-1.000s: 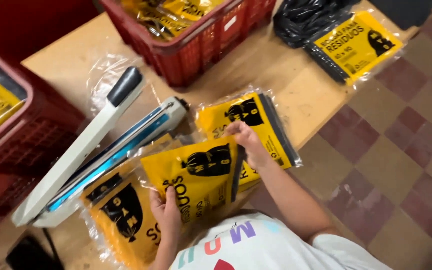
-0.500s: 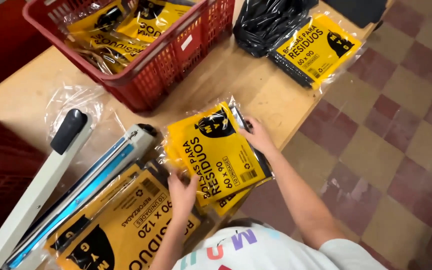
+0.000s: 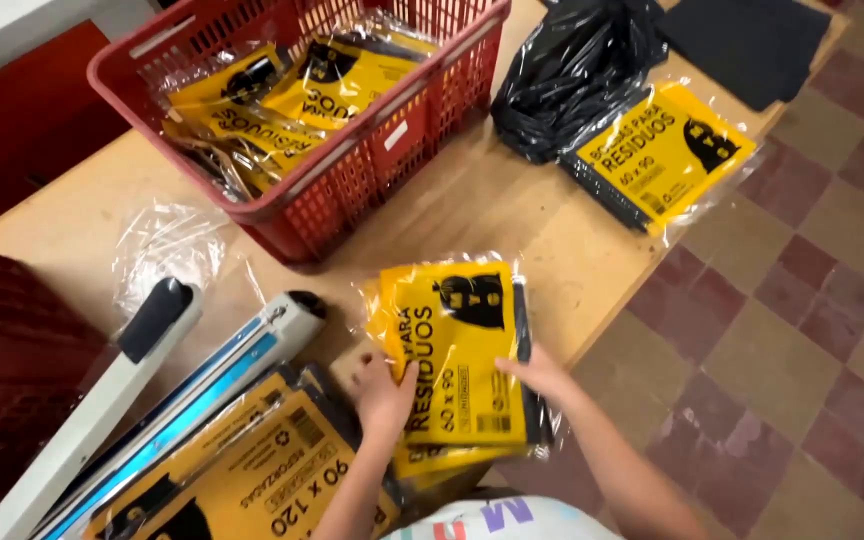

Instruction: The person repeatedly places yellow plastic bags into a heat sealer, closes the lid to seal them, and then places the sealed packages into a red basket. The process is repeated continuously throughout the clip.

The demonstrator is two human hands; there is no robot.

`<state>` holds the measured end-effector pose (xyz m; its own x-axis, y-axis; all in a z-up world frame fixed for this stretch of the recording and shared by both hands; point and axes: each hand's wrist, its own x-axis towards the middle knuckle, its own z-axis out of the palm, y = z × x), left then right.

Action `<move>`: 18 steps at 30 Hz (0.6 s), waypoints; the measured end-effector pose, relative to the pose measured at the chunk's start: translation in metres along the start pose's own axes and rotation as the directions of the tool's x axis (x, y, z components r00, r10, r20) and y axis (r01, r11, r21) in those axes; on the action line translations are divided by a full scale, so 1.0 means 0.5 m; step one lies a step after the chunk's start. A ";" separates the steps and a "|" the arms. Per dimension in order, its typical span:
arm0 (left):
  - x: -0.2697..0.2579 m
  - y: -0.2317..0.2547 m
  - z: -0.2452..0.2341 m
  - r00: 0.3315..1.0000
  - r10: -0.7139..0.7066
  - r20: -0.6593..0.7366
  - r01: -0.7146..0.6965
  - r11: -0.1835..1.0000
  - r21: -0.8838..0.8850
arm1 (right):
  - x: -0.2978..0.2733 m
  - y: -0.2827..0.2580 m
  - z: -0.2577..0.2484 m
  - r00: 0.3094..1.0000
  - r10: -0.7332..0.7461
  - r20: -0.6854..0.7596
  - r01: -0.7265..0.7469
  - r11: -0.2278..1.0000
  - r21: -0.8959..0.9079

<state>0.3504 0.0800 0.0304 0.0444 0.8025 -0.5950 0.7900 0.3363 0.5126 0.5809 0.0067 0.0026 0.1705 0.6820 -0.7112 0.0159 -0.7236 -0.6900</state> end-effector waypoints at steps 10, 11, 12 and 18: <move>0.035 -0.020 -0.021 0.796 -0.242 0.555 0.502 0.776 -0.381 | -0.084 0.042 0.051 0.957 0.285 -0.056 -0.234 0.870 0.434; 0.038 -0.013 -0.018 0.814 -0.142 0.564 0.395 0.846 -0.357 | -0.109 0.002 0.056 0.939 0.334 -0.082 -0.257 0.840 0.478; 0.040 -0.007 -0.017 0.818 -0.043 0.573 0.280 0.901 -0.332 | -0.135 -0.038 0.061 0.918 0.383 -0.104 -0.277 0.807 0.522; 0.020 0.079 -0.078 0.940 0.284 0.191 -0.243 0.947 -0.211 | -0.054 -0.043 -0.024 0.839 0.046 -0.542 0.036 0.990 0.139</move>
<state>0.3582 0.1204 0.0689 0.3830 0.7553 -0.5317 0.6083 0.2270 0.7606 0.5875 0.0024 0.0384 0.6777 0.4816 -0.5557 -0.1147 -0.6772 -0.7268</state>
